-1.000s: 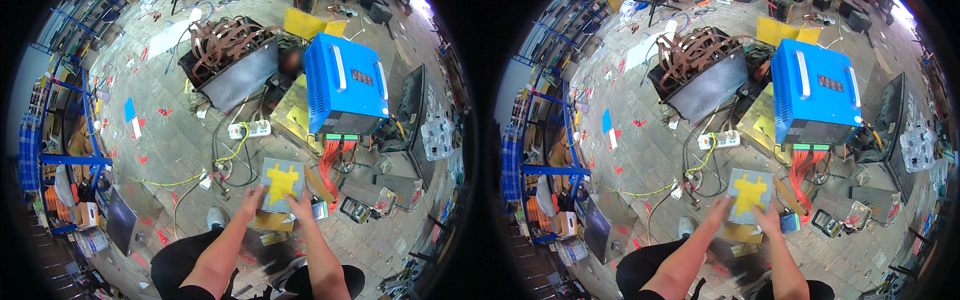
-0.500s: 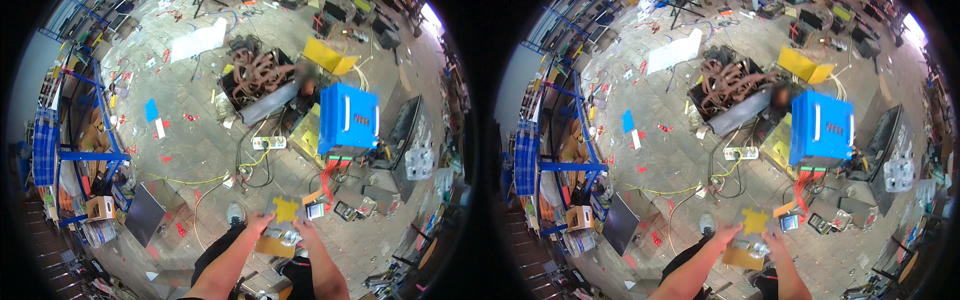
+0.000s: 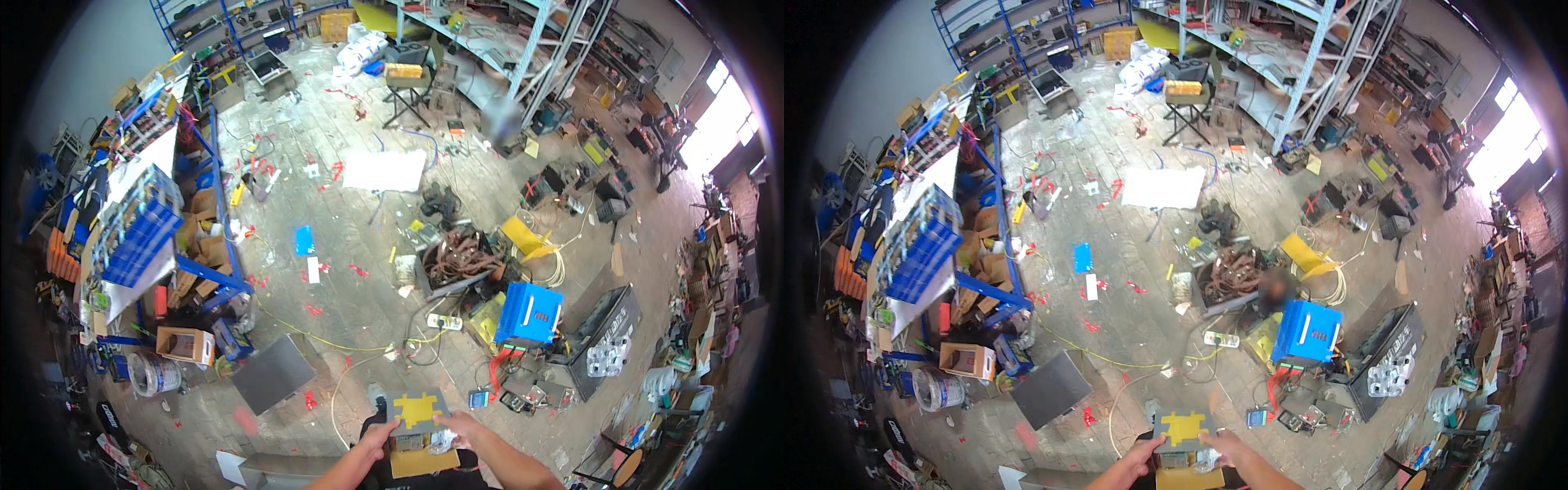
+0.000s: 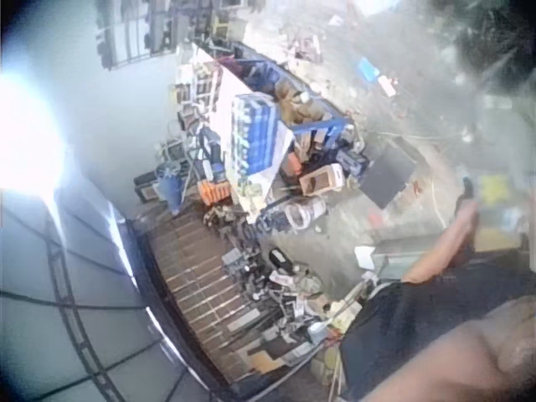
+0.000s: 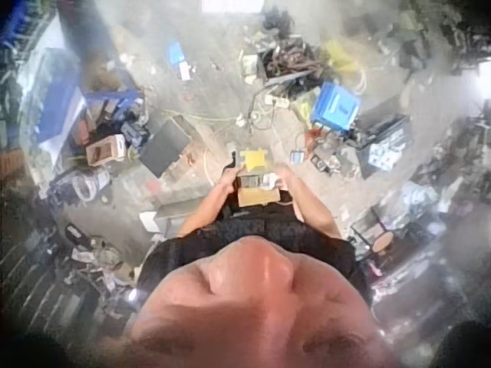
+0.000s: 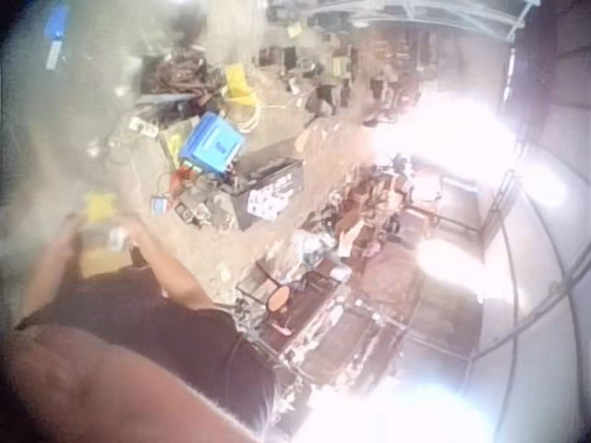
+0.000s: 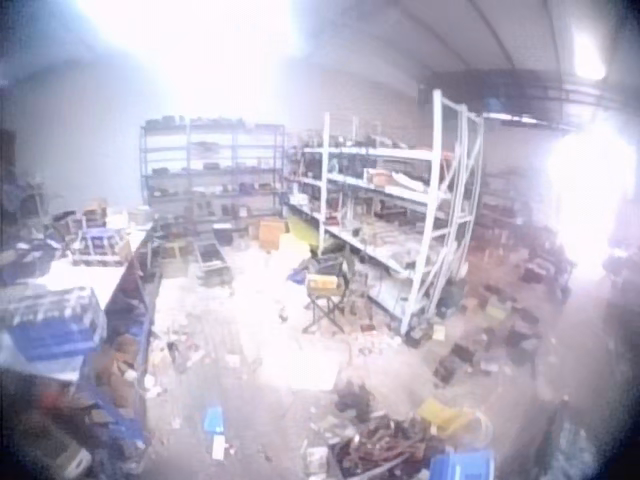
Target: The person assembles electronic components by connecting wires to a blue device and handling a small circuit board. They manipulate orange and multicolored wires, attach connectors, and adjust components on a cluttered workbench.
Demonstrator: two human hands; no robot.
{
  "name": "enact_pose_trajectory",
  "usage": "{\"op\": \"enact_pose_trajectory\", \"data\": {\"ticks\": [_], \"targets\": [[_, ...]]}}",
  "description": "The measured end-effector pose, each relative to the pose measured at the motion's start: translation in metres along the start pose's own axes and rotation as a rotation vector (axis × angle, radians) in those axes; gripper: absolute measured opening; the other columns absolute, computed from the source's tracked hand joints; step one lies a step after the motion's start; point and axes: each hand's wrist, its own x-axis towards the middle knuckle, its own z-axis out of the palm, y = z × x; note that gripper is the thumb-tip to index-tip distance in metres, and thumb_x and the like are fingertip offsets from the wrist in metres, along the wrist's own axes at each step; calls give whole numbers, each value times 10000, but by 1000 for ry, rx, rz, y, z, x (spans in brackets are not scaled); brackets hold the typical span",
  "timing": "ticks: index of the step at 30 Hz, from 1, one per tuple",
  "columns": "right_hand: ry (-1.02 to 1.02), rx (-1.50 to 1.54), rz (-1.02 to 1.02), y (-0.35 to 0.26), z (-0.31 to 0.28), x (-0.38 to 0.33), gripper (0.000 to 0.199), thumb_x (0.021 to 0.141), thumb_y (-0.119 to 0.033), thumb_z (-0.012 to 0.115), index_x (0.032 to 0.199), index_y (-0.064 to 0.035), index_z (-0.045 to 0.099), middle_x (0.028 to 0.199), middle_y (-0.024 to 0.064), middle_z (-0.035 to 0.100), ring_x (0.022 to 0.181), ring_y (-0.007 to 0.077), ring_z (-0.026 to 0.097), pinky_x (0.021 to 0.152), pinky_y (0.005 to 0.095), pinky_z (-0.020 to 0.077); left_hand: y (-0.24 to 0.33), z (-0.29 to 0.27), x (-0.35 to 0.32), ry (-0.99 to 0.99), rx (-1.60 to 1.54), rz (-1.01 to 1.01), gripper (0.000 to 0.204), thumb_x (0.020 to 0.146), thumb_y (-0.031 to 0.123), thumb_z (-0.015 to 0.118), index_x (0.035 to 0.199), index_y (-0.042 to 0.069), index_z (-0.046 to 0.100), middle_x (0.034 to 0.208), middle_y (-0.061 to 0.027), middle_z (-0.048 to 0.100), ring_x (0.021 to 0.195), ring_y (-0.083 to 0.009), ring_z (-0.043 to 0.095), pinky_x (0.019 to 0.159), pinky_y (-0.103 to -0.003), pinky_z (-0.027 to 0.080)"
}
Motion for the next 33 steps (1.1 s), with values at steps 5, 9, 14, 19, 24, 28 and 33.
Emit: {"op": "enact_pose_trajectory", "data": {"ticks": [5, 9, 14, 19, 24, 28, 33], "targets": [[33, -88, -119, -127, 72, -39, 423, 982, -345, 752, 1276, -64, 634, 1119, 79, 725, 914, 226, 738, 716, 438, 616, 125, -9, -31, -55, -83, 110, 379, 989, 280, 738, 1192, -38, 704, 1112, -152, 754, 1008, -284, 739, 839, -470, 622], [-62, -66, -274, -236, 117, -58, 454, 967, -362, 763, 1286, -57, 659, 1207, 98, 702, 978, 230, 724, 694, 416, 604, 249, 3, -63, -55, -26, 299, 352, 983, 263, 744, 1161, -39, 710, 1076, -150, 759, 968, -288, 747, 809, -457, 619], [-31, -140, -406, -379, 166, -57, 497, 955, -351, 774, 1322, -52, 621, 1181, 85, 709, 975, 218, 718, 689, 403, 599, 392, 21, -91, -42, -78, 474, 334, 996, 272, 725, 1125, -36, 716, 1073, -157, 756, 945, -291, 747, 793, -442, 612], [-59, -134, -420, -520, 196, -1, 500, 941, -353, 794, 1286, -38, 613, 1099, 85, 704, 841, 176, 688, 608, 369, 540, 548, 41, -95, 12, 78, 472, 424, 1018, 328, 679, 1285, 2, 636, 1227, -179, 707, 1074, -328, 719, 897, -506, 615], [-103, -187, -357, -661, 251, -14, 500, 951, -411, 775, 1240, -41, 605, 961, 35, 669, 639, 114, 619, 451, 287, 398, 663, 30, -75, -24, -150, 444, 412, 1059, 295, 626, 1336, -7, 597, 1262, -186, 701, 1101, -341, 720, 919, -521, 610], [-47, -225, -331, -764, 274, -2, 496, 947, -377, 791, 1246, -36, 591, 986, 56, 679, 724, 140, 667, 502, 321, 490, 768, 56, -85, 13, -149, 413, 392, 1068, 294, 614, 1325, -2, 602, 1263, -160, 705, 1084, -316, 725, 912, -494, 613], [-40, -106, -420, -906, 303, 0, 426, 965, -254, 774, 1237, 56, 668, 1127, 148, 730, 928, 220, 726, 757, 389, 602, 914, 77, -63, -114, -169, 448, 355, 1070, 299, 611, 1266, 4, 637, 1179, -140, 729, 1029, -289, 727, 922, -481, 606]]}}
